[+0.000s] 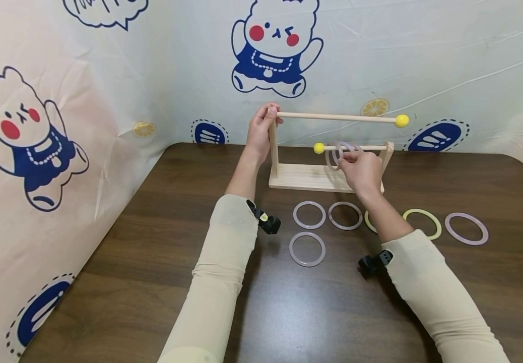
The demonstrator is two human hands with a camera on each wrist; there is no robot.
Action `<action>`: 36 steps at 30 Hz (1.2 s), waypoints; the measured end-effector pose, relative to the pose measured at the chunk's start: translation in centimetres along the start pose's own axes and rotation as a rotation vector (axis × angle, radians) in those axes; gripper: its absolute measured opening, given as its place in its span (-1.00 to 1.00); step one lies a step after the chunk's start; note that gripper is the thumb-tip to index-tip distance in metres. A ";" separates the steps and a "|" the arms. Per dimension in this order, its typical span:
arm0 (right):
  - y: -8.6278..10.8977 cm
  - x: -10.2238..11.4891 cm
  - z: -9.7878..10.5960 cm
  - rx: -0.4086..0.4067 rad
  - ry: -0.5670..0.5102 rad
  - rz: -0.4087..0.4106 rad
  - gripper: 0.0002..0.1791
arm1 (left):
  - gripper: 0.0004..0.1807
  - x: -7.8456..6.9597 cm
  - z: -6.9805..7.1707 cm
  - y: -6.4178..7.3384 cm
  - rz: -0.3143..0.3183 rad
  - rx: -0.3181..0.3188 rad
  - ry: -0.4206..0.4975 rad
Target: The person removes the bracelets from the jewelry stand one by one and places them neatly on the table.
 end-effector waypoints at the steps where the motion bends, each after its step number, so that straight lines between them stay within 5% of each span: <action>1: 0.0 0.1 0.0 -0.006 -0.007 0.004 -0.79 | -0.75 0.0 0.0 0.0 -0.006 0.003 -0.004; 36: 0.1 0.9 -0.2 -0.058 -0.093 0.060 -0.83 | -0.87 -0.2 -0.1 0.1 -0.019 0.007 0.025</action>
Point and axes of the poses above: each hand's wrist, its own y-axis away from the middle knuckle, its own z-axis out of the back of the hand, x = y × z, the point moved 7 cm from there along -y, towards the middle knuckle, and after that the axes turned 9 degrees about -x, right-handed, at the moved point
